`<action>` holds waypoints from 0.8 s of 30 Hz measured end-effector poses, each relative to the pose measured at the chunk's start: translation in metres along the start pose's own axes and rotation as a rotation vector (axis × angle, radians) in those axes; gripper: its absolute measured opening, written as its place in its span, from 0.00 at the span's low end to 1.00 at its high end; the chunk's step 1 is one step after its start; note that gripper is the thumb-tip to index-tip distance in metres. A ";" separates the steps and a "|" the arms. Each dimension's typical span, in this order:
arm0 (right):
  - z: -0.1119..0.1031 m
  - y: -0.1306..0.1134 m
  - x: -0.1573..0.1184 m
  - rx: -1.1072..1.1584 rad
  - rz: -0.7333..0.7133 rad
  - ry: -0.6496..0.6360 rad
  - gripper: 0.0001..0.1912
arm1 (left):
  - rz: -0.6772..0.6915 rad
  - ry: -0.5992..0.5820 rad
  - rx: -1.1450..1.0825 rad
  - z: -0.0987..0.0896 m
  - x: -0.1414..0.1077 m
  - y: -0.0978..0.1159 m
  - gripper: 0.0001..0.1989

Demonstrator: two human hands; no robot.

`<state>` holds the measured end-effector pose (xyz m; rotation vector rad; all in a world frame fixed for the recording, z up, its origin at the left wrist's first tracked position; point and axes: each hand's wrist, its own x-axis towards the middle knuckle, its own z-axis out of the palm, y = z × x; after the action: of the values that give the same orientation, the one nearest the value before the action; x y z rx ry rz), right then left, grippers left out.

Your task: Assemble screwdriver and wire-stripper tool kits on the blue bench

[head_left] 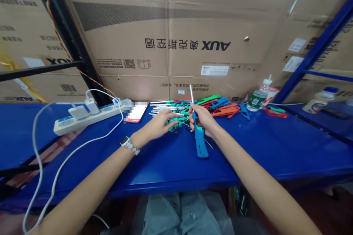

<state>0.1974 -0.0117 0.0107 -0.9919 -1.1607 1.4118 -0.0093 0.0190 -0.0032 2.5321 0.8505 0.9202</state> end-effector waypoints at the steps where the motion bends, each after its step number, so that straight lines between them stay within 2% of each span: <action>1: 0.000 0.000 0.003 0.002 0.010 0.008 0.16 | 0.020 -0.066 0.087 0.006 -0.007 -0.002 0.13; 4: 0.002 0.000 0.010 -0.014 0.035 0.030 0.12 | 0.041 -0.147 0.251 0.018 -0.016 -0.006 0.13; 7: 0.009 0.000 0.017 -0.060 0.048 0.062 0.08 | 0.061 -0.043 0.255 0.020 -0.014 -0.003 0.14; 10: 0.020 -0.003 0.024 -0.071 0.045 0.116 0.05 | -0.020 0.120 0.007 0.021 -0.010 0.008 0.13; 13: 0.033 -0.004 0.033 -0.030 0.003 0.153 0.10 | -0.204 0.170 -0.354 0.025 -0.008 0.018 0.13; 17: 0.043 -0.001 0.043 0.000 -0.058 0.165 0.14 | -0.396 0.202 -0.680 0.031 -0.005 0.022 0.28; 19: 0.044 0.002 0.044 0.009 -0.089 0.145 0.14 | -0.429 0.227 -0.765 0.031 -0.004 0.020 0.32; 24: 0.045 0.002 0.037 0.051 -0.123 0.037 0.17 | -0.400 0.222 -0.887 0.027 -0.002 0.017 0.35</action>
<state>0.1483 0.0187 0.0180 -0.8922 -1.1344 1.3138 0.0145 0.0019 -0.0167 1.4680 0.7378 1.1221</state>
